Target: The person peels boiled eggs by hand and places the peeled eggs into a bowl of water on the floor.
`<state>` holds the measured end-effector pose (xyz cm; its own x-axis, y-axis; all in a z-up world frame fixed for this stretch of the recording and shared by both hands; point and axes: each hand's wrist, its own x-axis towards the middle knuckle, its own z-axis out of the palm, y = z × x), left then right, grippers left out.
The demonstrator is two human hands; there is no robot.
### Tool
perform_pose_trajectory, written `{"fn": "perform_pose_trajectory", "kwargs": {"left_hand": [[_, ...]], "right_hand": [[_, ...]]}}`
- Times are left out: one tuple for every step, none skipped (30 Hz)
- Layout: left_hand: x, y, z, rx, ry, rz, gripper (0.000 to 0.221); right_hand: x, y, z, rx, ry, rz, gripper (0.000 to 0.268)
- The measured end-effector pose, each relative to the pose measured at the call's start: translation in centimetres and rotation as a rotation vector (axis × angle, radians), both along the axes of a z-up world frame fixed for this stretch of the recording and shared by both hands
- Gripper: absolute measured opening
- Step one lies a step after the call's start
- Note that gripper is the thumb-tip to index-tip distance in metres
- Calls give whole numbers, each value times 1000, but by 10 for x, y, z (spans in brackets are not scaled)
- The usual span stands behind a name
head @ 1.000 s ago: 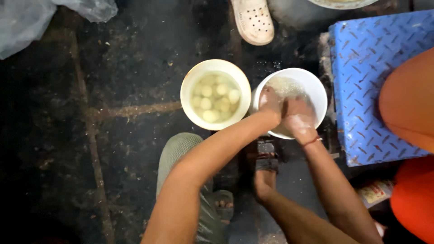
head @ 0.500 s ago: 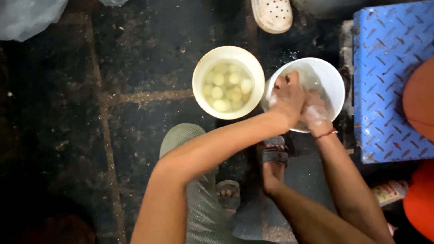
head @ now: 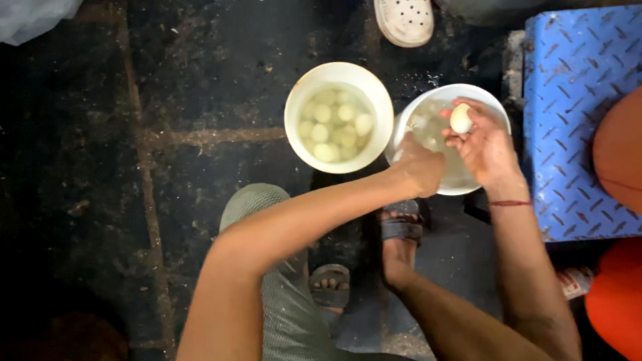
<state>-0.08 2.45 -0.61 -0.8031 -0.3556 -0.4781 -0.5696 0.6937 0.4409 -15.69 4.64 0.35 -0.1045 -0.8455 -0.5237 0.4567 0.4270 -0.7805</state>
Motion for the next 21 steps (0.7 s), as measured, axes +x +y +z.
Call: {"fn": "perform_pose_trajectory", "kwargs": {"left_hand": [[2, 0, -1, 10, 37, 20, 33], [1, 0, -2, 20, 74, 39, 36], [1, 0, -4, 29, 110, 66, 39], [-2, 1, -5, 0, 116, 87, 36], [-5, 4, -6, -28, 120, 110, 33], [-2, 5, -7, -55, 124, 132, 31], [2, 6, -7, -31, 131, 139, 33], [5, 6, -7, -8, 139, 147, 35], [6, 6, -6, 15, 150, 146, 38], [8, 6, -6, -17, 200, 167, 39], [8, 7, -5, -46, 256, 188, 40], [8, 7, -5, -76, 312, 208, 41], [9, 6, -5, -71, 331, 224, 44], [11, 6, -5, -67, 349, 240, 46], [13, 5, -4, -64, 367, 256, 48], [12, 4, -4, -50, 351, 249, 46], [13, 4, -4, -36, 334, 240, 44], [13, 4, -5, -21, 317, 231, 42], [12, 4, -8, -23, 309, 248, 37], [9, 5, -10, -25, 302, 264, 32], [6, 6, -13, -27, 294, 274, 29]], "right_hand": [[6, -2, 9, -16, 4, 36, 31], [12, -3, 18, -43, 41, 81, 33], [19, -7, 28, -71, 77, 133, 34], [28, -11, 35, -100, 112, 184, 36], [36, -14, 42, -104, 117, 192, 36], [42, -18, 48, -108, 123, 199, 35], [48, -20, 52, -113, 130, 198, 35], [52, -22, 56, -134, 181, 194, 31], [51, -22, 60, -155, 236, 181, 27], [50, -21, 61, -175, 292, 167, 24], [47, -19, 59, -200, 362, 191, 24], [41, -15, 57, -224, 432, 215, 26], [33, -11, 51, -248, 502, 240, 29], [27, -7, 41, -256, 538, 218, 33], [23, -4, 27, -267, 572, 196, 37], [17, 0, 12, -278, 607, 174, 42], [10, 4, -3, -315, 705, 245, 43], [2, 9, -17, -352, 803, 316, 44], [-5, 13, -31, -390, 901, 387, 45], [-11, 12, -46, -346, 1156, 520, 42], [-15, 9, -61, -292, 1411, 647, 44]]}}
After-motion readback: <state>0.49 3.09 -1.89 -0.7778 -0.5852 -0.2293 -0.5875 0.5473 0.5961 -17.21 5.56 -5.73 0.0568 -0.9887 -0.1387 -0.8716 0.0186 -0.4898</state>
